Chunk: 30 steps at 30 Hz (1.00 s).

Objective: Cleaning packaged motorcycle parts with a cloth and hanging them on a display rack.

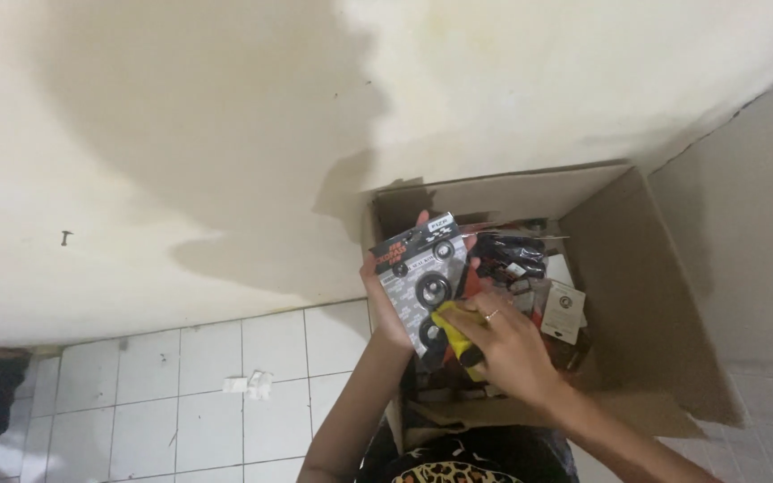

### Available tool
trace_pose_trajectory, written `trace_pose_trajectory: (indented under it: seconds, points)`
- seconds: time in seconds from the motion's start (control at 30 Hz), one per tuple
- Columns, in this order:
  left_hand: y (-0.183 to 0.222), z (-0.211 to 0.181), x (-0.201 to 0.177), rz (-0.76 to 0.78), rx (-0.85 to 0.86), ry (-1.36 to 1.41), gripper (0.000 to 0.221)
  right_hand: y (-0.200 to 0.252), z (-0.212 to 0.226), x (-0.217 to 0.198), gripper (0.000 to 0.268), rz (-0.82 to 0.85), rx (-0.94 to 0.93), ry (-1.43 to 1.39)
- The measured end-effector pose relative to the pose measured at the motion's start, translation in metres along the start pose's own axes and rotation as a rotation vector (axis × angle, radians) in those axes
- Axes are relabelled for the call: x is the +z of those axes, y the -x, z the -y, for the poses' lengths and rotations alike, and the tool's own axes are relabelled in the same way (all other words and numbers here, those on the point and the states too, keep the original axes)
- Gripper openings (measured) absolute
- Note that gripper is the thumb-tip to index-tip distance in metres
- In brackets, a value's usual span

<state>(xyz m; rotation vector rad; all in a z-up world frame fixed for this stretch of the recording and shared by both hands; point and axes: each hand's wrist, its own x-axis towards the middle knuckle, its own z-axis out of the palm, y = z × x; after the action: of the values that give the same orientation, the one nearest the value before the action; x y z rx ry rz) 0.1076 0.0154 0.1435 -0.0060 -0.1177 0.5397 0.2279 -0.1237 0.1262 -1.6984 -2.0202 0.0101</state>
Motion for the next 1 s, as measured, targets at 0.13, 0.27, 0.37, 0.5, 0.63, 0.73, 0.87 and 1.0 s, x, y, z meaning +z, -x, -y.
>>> trace_pose_trajectory:
  seconds: [0.13,0.27,0.37,0.5,0.63,0.73,0.87,1.0]
  points:
    - [0.003,0.003,0.006,0.006,0.039,0.047,0.077,0.004,0.025,-0.012,0.090,0.088,0.162,0.153]
    - [0.006,0.007,-0.002,0.049,0.125,-0.041,0.083,0.007,0.046,-0.011,0.075,0.053,0.283,0.267]
    - [0.008,-0.005,0.014,0.032,0.245,-0.161,0.081,0.027,0.035,0.029,0.038,0.343,0.497,-0.040]
    - [0.002,0.001,0.034,0.067,0.255,-0.231,0.076,0.032,0.027,0.032,0.049,0.473,0.405,-0.301]
    - [0.002,0.004,0.032,0.033,0.212,-0.281,0.077,0.019,0.017,-0.042,0.029,0.475,0.485,-0.415]
    - [-0.002,-0.003,0.038,0.041,0.179,-0.216,0.073,0.008,0.007,-0.090,0.034,0.156,0.321,-0.484]
    - [-0.015,0.001,0.015,0.205,0.086,-0.175,0.101,-0.013,-0.017,-0.112,0.026,-0.332,0.254,-0.540]
    - [-0.024,0.047,0.009,0.174,0.053,-0.320,0.097,-0.055,0.007,-0.061,0.026,-0.681,0.407,-0.386]
